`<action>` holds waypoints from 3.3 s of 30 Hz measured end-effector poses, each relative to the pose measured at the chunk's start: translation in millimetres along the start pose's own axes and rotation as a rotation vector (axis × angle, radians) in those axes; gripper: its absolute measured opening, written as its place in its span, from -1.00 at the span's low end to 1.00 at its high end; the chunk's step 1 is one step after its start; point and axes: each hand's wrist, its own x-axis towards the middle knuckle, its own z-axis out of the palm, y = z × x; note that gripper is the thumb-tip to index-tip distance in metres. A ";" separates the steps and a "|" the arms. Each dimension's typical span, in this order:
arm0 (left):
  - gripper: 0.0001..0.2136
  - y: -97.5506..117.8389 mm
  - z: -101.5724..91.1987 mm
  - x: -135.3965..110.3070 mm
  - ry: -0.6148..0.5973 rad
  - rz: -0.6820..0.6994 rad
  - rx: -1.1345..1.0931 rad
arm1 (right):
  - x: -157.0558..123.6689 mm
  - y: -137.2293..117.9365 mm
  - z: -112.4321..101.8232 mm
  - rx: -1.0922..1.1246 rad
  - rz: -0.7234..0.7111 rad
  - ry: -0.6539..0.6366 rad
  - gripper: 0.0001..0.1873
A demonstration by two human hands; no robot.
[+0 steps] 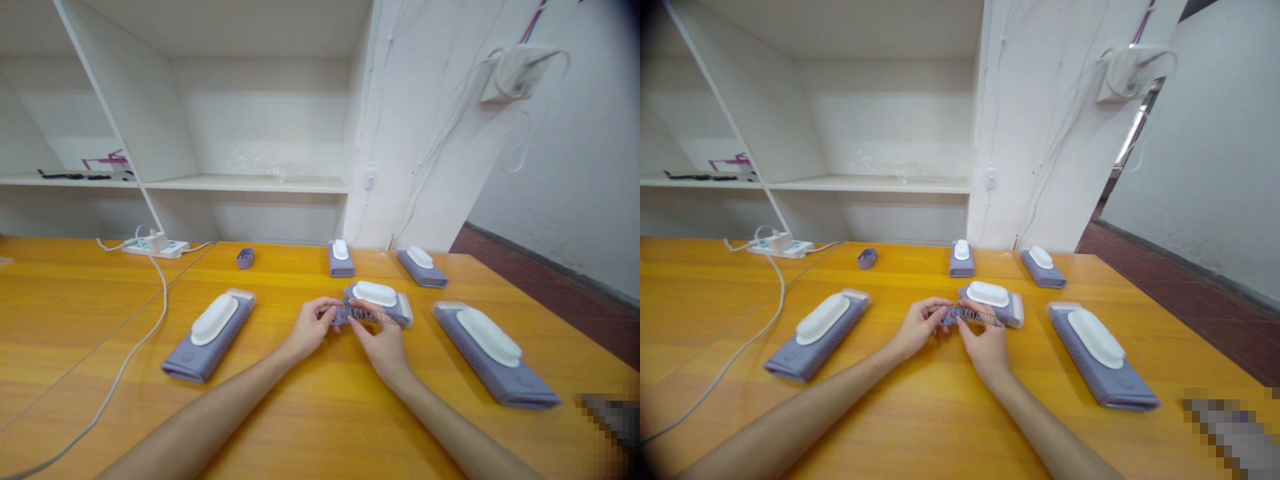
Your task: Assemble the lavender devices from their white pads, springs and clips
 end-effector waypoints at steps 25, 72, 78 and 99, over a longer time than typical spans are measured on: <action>-0.50 5.7 -0.6 1.1 0.005 -0.117 -0.098 | -1.7 -4.0 0.8 -0.005 0.050 -0.055 -0.75; -0.41 1.8 -4.1 0.5 -0.118 -0.071 -0.147 | 1.2 10.8 5.2 0.209 0.234 -0.021 -0.68; -0.43 -0.3 -4.0 1.1 -0.125 -0.063 -0.144 | 1.0 10.7 5.7 0.205 0.238 -0.035 -0.69; -0.42 -4.1 -0.7 4.1 -0.018 -0.050 -0.086 | -0.3 -4.1 3.6 -0.021 0.080 -0.086 -0.74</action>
